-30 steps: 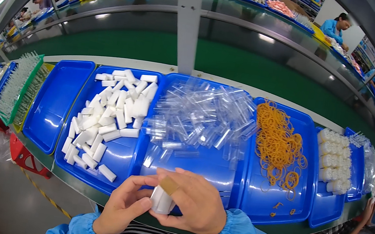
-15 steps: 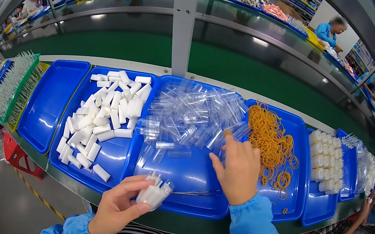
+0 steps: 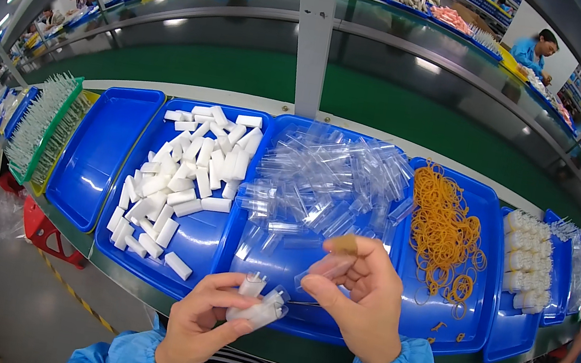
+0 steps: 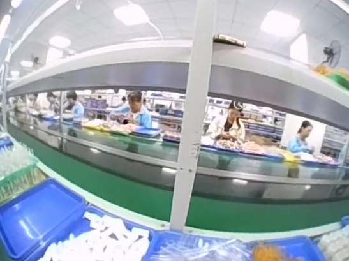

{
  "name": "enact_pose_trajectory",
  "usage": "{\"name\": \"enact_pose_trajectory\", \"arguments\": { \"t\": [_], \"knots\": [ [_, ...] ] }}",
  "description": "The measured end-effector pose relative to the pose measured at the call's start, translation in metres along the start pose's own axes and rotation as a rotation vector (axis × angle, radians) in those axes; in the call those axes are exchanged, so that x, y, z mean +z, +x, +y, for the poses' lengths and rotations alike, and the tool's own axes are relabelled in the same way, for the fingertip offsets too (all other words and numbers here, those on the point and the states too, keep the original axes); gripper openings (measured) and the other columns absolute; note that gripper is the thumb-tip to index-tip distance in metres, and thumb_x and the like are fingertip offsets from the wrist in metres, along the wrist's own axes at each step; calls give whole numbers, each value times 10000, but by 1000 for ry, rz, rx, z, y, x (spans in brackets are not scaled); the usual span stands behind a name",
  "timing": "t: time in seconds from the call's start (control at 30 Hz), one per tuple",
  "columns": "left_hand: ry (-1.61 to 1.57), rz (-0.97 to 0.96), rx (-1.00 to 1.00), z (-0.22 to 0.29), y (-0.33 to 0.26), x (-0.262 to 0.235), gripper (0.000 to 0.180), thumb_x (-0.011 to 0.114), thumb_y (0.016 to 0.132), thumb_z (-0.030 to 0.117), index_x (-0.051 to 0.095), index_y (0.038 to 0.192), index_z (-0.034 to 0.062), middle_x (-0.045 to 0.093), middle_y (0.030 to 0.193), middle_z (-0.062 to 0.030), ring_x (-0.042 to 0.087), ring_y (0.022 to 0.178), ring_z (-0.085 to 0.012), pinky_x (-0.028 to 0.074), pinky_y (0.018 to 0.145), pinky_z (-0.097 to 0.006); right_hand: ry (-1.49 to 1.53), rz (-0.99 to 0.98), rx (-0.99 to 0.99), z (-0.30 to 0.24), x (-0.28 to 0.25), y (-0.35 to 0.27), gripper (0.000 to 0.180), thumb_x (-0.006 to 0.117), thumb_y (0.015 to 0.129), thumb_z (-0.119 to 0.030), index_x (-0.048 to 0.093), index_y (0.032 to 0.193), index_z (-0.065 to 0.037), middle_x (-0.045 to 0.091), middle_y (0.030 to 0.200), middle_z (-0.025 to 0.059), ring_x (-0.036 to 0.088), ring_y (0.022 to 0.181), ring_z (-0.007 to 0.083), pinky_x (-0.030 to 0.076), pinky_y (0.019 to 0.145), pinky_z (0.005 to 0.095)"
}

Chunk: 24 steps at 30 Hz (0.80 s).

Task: The person assembles small white cylindrical components by inserting them into clear plastic sleeves. They then use tweezers to adjust the components and secure the bundle with a rubber band. The finished units are placed into a green tray on the assembly line.

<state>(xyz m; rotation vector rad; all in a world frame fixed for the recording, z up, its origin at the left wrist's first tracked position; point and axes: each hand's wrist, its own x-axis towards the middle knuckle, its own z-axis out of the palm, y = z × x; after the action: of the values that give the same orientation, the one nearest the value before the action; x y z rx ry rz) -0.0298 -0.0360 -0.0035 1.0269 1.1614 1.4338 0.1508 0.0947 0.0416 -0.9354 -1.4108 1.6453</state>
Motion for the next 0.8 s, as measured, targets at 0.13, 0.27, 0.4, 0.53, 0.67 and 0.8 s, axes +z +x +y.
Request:
{"name": "enact_pose_trajectory", "arguments": {
  "t": [0.13,0.27,0.4,0.53,0.67,0.8],
  "knots": [
    [80,9,48,1,-1,-1,289,699,902,17,668,1189,10,471,1372,-155,603,1160,-242,559,932,-338,11,-124,-117,7,9,-2,307,816,782,-17,604,1004,-8,664,968,95,644,897,145,501,844,303],
    [43,72,67,0,-2,0,273,688,898,-18,664,1170,-11,469,1374,-172,608,1165,-257,561,938,-339,-77,-113,-109,11,19,0,297,840,777,-69,618,968,-22,685,914,80,638,884,130,489,853,302],
    [56,79,91,1,-3,-3,263,678,898,-36,660,1161,-23,466,1373,-181,608,1170,-263,564,944,-342,-70,-64,-73,10,25,3,288,840,786,-95,616,951,-20,692,892,73,646,872,128,497,832,299],
    [74,93,71,1,-3,-5,260,679,897,-35,660,1157,-26,467,1366,-180,609,1167,-263,568,937,-339,-246,-201,-112,10,18,5,306,838,792,-106,606,970,-15,691,896,80,662,864,139,508,809,295],
    [38,106,87,-3,-2,-5,253,684,895,-31,663,1147,-25,470,1359,-179,617,1154,-261,576,927,-340,-94,-90,-132,18,24,1,322,843,787,-117,606,982,-19,691,896,80,674,868,146,508,808,295],
    [73,91,91,-5,-1,-5,252,687,895,-26,662,1146,-18,474,1353,-178,623,1144,-259,579,921,-341,-130,-99,-89,14,26,2,314,848,782,-120,613,966,-24,695,903,77,678,869,149,505,831,311]
  ]
}}
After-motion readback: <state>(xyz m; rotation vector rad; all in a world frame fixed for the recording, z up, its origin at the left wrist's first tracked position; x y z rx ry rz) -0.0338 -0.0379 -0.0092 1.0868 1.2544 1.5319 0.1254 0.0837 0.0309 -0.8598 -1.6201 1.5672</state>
